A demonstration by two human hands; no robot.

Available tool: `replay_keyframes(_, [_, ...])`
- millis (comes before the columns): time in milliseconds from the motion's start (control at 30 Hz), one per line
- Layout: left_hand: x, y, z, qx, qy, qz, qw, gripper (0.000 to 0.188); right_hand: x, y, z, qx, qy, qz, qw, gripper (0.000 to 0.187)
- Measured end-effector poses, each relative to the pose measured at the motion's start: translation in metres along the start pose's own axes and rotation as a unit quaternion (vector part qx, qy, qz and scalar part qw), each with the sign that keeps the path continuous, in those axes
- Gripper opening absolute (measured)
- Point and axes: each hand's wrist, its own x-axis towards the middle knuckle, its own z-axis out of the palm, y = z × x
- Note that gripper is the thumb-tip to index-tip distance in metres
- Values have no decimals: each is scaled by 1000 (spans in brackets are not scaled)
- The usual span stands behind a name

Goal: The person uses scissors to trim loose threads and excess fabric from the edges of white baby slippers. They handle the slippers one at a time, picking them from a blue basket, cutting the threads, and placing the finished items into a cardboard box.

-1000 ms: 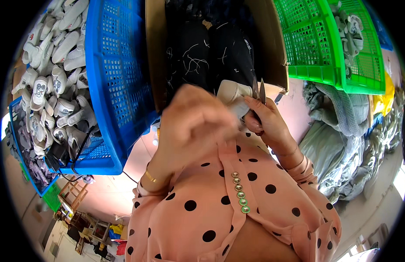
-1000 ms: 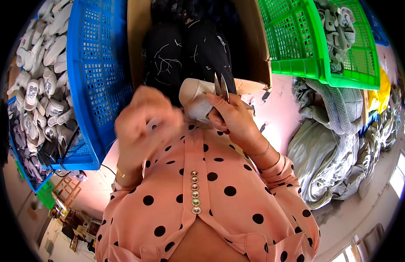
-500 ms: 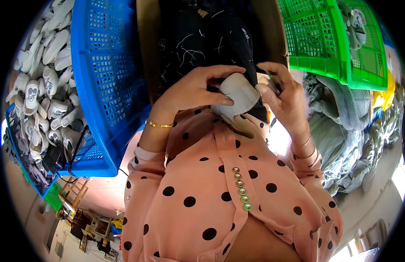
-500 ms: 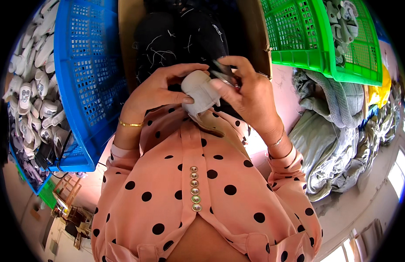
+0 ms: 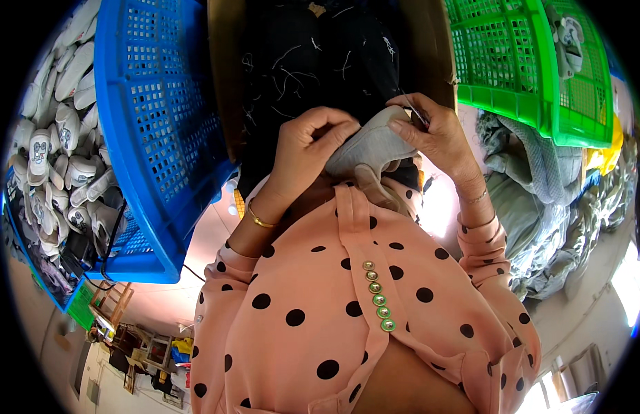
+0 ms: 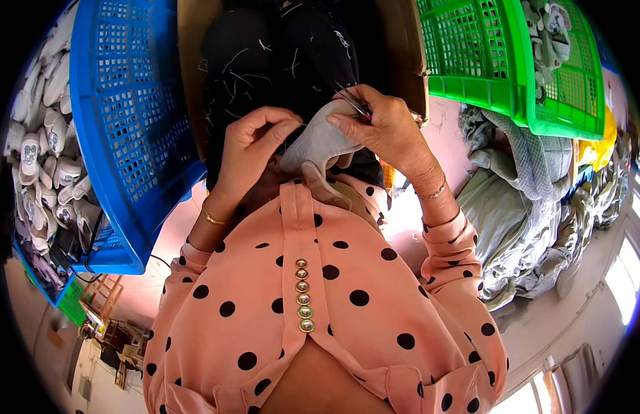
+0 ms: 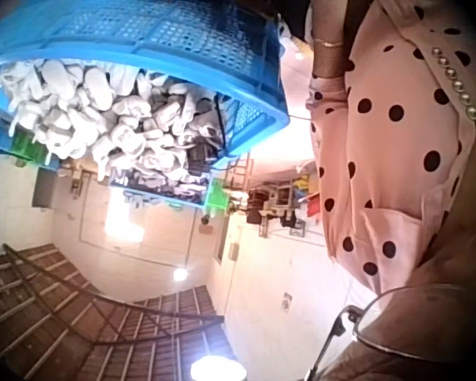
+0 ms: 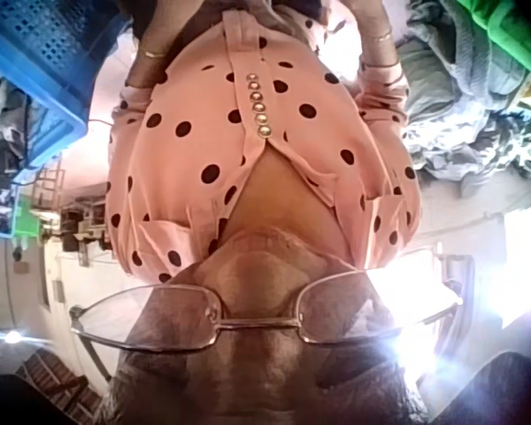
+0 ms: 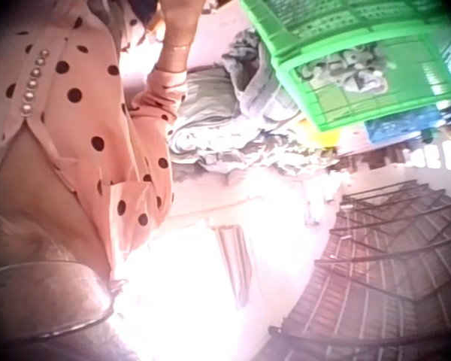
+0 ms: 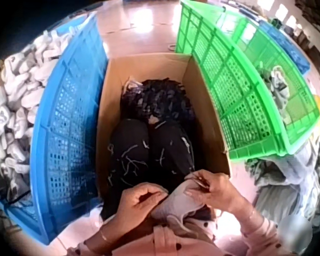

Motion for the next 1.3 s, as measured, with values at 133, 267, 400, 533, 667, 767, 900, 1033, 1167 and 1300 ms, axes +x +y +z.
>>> replay_keyframes(133, [2, 7, 8, -264, -10, -94, 960, 13, 3, -4, 10, -7, 9, -12, 1000, 39])
replay_keyframes(267, [10, 0, 5, -377, -59, -84, 921, 17, 2, -6, 12, -59, 3, -3, 998, 38])
replay_keyframes(400, [9, -3, 4, -371, -23, -93, 924, 9, 1, -8, 13, -51, 13, -16, 998, 39])
replay_keyframes(533, [2, 6, 3, -148, 44, -29, 988, 15, 0, -5, 10, -30, 8, -6, 1000, 39])
replay_keyframes(667, [-2, 3, -4, 66, -38, 26, 997, 27, -1, -3, 11, -25, 3, -10, 1000, 39])
replay_keyframes(767, [0, -4, 0, 59, -35, 40, 997, 18, -1, -4, 11, -28, 5, -13, 1000, 39])
replay_keyframes(900, [4, -8, 2, 46, -40, 31, 998, 10, -3, -6, 10, -32, -4, -8, 999, 41])
replay_keyframes(1033, [9, -12, -6, 17, -99, -20, 995, 8, -2, -2, 10, -31, 1, -24, 999, 42])
replay_keyframes(1167, [6, -11, -6, -187, -96, -182, 961, 10, -2, -4, 10, -38, -1, -17, 999, 42])
replay_keyframes(1300, [3, -6, -2, -210, -37, -166, 963, 8, -2, 1, 10, -5, 4, -12, 1000, 42])
